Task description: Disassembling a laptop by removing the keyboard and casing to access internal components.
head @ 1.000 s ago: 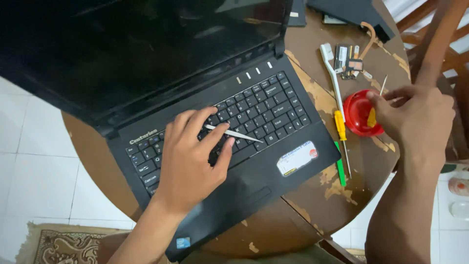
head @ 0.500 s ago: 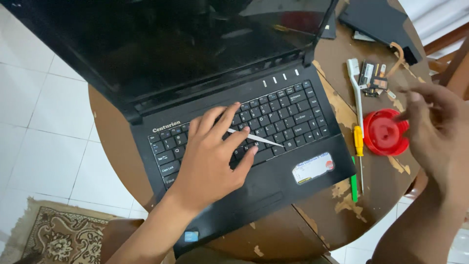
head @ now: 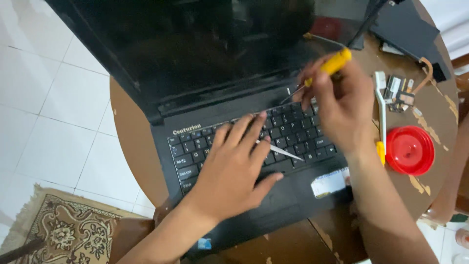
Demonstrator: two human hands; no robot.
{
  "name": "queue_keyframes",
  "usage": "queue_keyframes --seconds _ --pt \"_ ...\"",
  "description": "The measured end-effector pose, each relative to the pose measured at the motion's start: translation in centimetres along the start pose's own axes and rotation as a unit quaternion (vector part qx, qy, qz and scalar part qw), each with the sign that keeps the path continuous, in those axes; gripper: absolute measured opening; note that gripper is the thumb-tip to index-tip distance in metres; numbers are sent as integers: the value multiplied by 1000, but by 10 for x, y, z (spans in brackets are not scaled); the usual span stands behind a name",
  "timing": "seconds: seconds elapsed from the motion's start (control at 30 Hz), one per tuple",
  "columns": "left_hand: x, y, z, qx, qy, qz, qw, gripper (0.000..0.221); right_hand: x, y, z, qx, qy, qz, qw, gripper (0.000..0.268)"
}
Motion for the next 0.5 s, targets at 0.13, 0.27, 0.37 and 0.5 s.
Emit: queue_keyframes --seconds 0.13,0.27,0.37,0.5 --pt "5 0 -2 -3 16 -18 1000 59 12 -1 -3 -97 -61 -35 993 33" --pt "6 0 -1 4 53 -25 998 60 12 -1 6 -98 -105 -27 989 23" --pt "4 1 -3 8 50 -19 999 59 12 0 9 -104 -139 -37 984 18" --pt "6 -2 -2 13 58 -6 998 56 15 -3 8 -128 -106 -51 985 18"
Point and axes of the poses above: each hand's wrist, its own y-axis towards the middle knuckle, its own x-axis out of the palm, z = x × y, the point moved 4 cm from there along y, towards the middle knuckle, and after that the axes turned 7 degrees about x, right-handed, at the moved point
